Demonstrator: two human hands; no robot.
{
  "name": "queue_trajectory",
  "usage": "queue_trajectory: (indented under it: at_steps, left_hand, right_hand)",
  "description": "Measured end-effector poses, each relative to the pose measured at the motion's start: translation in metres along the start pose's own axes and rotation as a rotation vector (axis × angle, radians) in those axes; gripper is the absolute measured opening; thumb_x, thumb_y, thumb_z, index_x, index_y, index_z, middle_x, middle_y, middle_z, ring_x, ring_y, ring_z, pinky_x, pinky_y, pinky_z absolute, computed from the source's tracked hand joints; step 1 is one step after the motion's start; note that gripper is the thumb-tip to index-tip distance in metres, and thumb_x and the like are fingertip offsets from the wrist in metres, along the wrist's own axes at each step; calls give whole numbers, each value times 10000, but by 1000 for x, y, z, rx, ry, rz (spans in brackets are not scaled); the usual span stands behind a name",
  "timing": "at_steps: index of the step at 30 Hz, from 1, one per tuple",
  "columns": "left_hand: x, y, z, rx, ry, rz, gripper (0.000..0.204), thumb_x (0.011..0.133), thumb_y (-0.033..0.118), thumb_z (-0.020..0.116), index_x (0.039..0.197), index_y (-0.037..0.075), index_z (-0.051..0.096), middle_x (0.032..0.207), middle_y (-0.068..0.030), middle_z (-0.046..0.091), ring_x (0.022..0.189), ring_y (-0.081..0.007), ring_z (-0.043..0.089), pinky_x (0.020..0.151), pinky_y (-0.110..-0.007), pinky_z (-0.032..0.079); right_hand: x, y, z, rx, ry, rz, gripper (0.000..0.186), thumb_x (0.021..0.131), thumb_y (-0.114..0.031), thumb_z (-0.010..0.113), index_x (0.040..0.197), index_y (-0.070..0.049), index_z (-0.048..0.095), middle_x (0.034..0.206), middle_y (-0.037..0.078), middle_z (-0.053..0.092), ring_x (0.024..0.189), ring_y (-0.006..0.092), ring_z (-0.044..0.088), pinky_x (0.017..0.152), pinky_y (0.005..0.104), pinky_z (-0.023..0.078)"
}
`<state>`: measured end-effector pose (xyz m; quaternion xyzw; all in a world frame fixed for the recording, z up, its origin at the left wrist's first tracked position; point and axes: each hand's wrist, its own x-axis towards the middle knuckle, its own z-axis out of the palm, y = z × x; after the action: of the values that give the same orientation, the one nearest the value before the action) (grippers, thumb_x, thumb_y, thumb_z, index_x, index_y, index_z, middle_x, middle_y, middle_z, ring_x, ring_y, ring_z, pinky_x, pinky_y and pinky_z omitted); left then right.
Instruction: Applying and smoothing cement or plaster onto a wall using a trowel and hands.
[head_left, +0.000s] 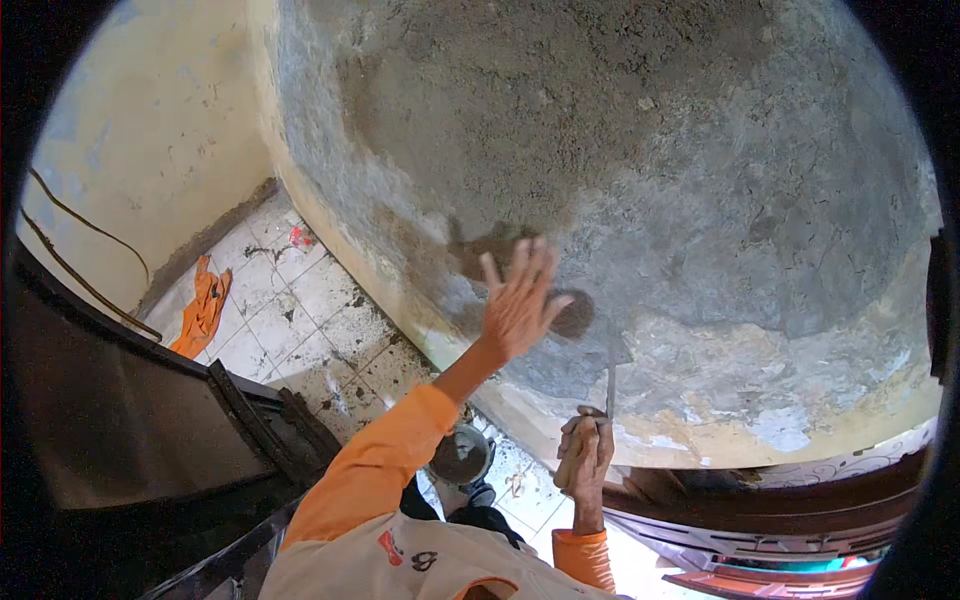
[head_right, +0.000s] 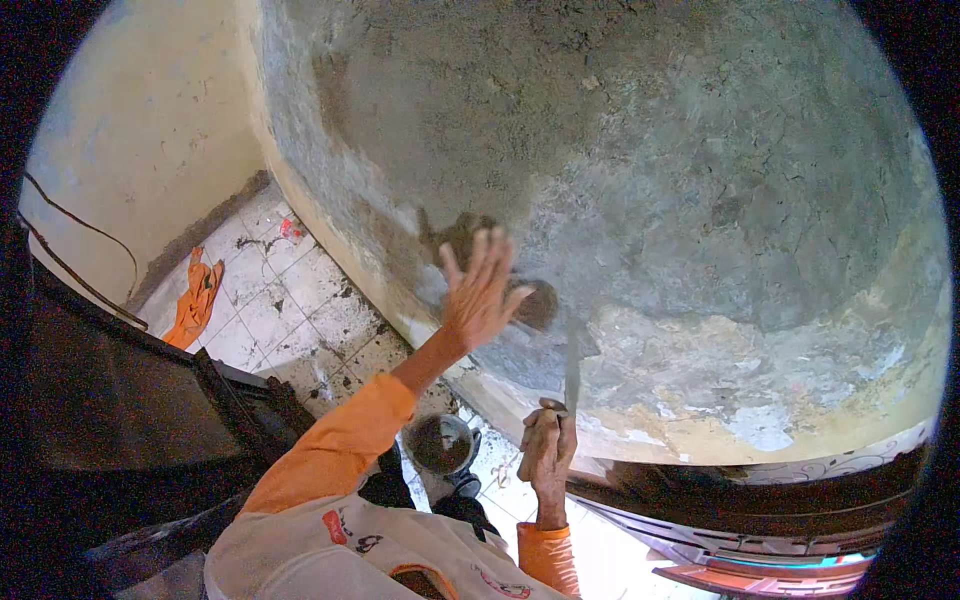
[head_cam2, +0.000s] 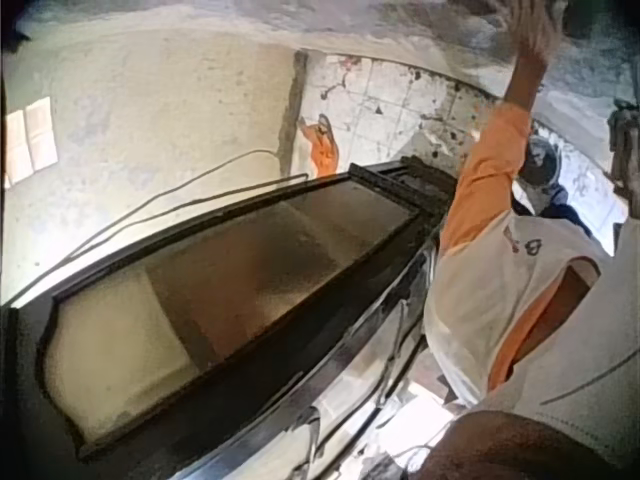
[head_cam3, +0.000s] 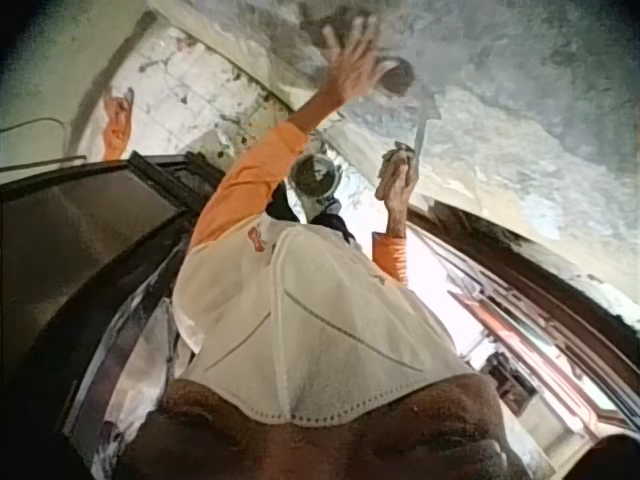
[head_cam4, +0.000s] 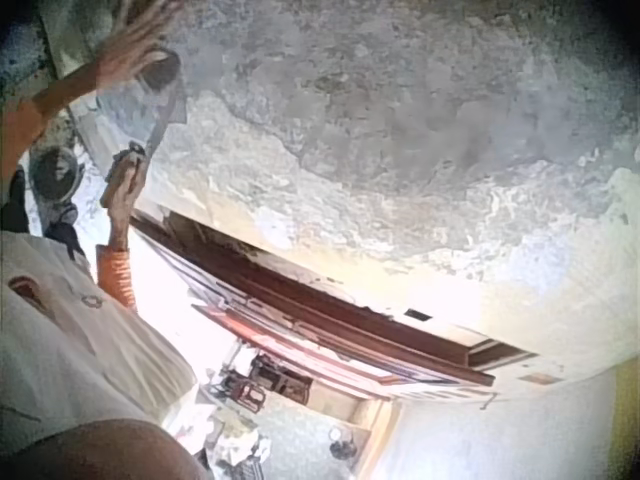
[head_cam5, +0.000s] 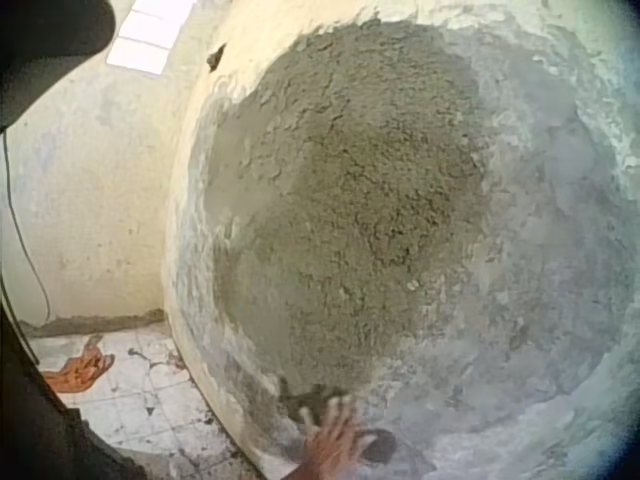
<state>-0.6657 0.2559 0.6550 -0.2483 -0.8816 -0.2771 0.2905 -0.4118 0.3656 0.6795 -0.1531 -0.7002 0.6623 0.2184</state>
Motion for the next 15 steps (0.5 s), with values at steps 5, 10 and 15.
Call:
queue_trajectory:
  at_steps: [5,10,15]
  left_hand:
    - [-116,-48,22,-240,-112,-457,813,1080,583,457,1690,90,244,1736,-279,166,1606,-483,134,1200,-779,-14]
    - [-219,-74,30,-115,-490,-513,818,1085,600,421,1694,90,225,1726,-284,197,1597,-500,154,1204,-779,43]
    - [-270,-87,29,-36,-668,-501,828,1083,599,429,1699,96,201,1707,-293,246,1584,-527,170,1209,-770,112]
  right_hand:
    - [45,-28,51,-9,-197,245,410,1105,-476,527,1053,-70,554,694,40,519,507,136,505,427,284,422]
    - [112,-27,129,211,-341,312,434,1088,-541,527,1028,-111,548,706,45,542,489,152,497,410,293,426]
    - [155,-41,145,213,-289,483,451,1096,-531,505,1019,-92,574,697,56,577,450,166,505,384,304,407]
